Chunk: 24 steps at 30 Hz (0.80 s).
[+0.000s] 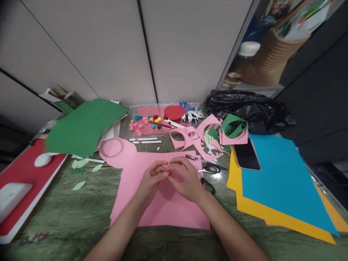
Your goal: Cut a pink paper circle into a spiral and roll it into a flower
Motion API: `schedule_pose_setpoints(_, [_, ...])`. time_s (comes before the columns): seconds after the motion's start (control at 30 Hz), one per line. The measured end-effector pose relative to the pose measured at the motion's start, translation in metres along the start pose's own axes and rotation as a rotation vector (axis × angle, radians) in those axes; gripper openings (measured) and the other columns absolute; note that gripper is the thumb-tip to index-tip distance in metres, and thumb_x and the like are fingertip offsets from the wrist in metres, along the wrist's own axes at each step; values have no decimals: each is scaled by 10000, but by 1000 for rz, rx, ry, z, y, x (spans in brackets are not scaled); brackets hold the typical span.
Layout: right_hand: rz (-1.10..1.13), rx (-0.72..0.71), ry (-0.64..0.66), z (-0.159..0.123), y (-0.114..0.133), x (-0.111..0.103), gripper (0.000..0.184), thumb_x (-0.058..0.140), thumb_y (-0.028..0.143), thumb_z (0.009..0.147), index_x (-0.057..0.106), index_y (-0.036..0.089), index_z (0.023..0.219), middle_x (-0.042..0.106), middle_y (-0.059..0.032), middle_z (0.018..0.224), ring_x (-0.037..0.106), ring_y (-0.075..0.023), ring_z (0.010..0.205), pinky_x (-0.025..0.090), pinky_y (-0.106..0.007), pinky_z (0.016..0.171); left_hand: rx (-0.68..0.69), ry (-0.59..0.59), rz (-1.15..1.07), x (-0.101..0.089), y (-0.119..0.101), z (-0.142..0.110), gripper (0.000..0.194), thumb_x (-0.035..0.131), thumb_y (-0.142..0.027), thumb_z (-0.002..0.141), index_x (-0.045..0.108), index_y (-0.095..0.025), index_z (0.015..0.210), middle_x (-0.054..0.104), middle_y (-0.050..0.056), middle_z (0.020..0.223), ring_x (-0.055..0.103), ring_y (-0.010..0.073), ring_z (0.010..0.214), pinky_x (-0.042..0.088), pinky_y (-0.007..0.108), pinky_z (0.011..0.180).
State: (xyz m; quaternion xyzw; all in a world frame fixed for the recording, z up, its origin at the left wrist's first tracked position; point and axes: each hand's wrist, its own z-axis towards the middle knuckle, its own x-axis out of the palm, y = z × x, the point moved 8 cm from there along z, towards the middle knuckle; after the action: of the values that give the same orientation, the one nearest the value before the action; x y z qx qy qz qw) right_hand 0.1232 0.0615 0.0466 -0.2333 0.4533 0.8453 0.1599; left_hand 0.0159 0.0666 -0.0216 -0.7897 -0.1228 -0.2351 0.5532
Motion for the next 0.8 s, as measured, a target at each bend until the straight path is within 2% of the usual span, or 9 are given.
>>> schedule_pose_setpoints(0.17, [-10, -43, 24, 0, 1, -1, 210, 583, 168, 784, 646, 269, 956, 552, -49, 954, 544, -179, 915, 486, -335, 767, -11, 31, 5, 3, -3, -2, 306, 701, -165, 657, 583, -169, 939, 625, -16, 679, 575, 100, 623, 427, 234, 647])
schedule_pose_setpoints(0.33, [26, -66, 98, -1, -2, 4, 246, 577, 160, 798, 640, 289, 998, 542, -56, 1023, 535, -172, 912, 491, -328, 755, -10, 61, 84, 6, -9, -3, 332, 710, -180, 652, 580, -176, 957, 624, -27, 648, 595, 111, 645, 440, 237, 664])
schedule_pose_setpoints(0.5, [14, -6, 54, 1, -4, -1, 158, 613, 182, 775, 668, 271, 893, 565, -48, 971, 544, -182, 918, 481, -332, 767, -28, 68, 95, 8, -9, -4, 329, 691, -195, 682, 560, -171, 983, 645, -1, 710, 608, 126, 643, 456, 263, 665])
schedule_pose_setpoints(0.63, [45, 44, 16, 2, -6, -4, 55, 643, 180, 744, 648, 231, 764, 558, -47, 947, 554, -181, 899, 475, -325, 758, -25, 84, 50, 9, -7, -5, 314, 673, -186, 700, 559, -170, 991, 646, 22, 774, 618, 153, 716, 464, 278, 673])
schedule_pose_setpoints(0.8, [66, 80, 17, 1, -10, -2, 114, 663, 131, 693, 581, 209, 683, 548, -37, 923, 553, -183, 892, 460, -329, 775, -36, 129, 53, 14, -4, -6, 322, 665, -181, 708, 551, -168, 1009, 640, 33, 786, 613, 162, 743, 466, 293, 692])
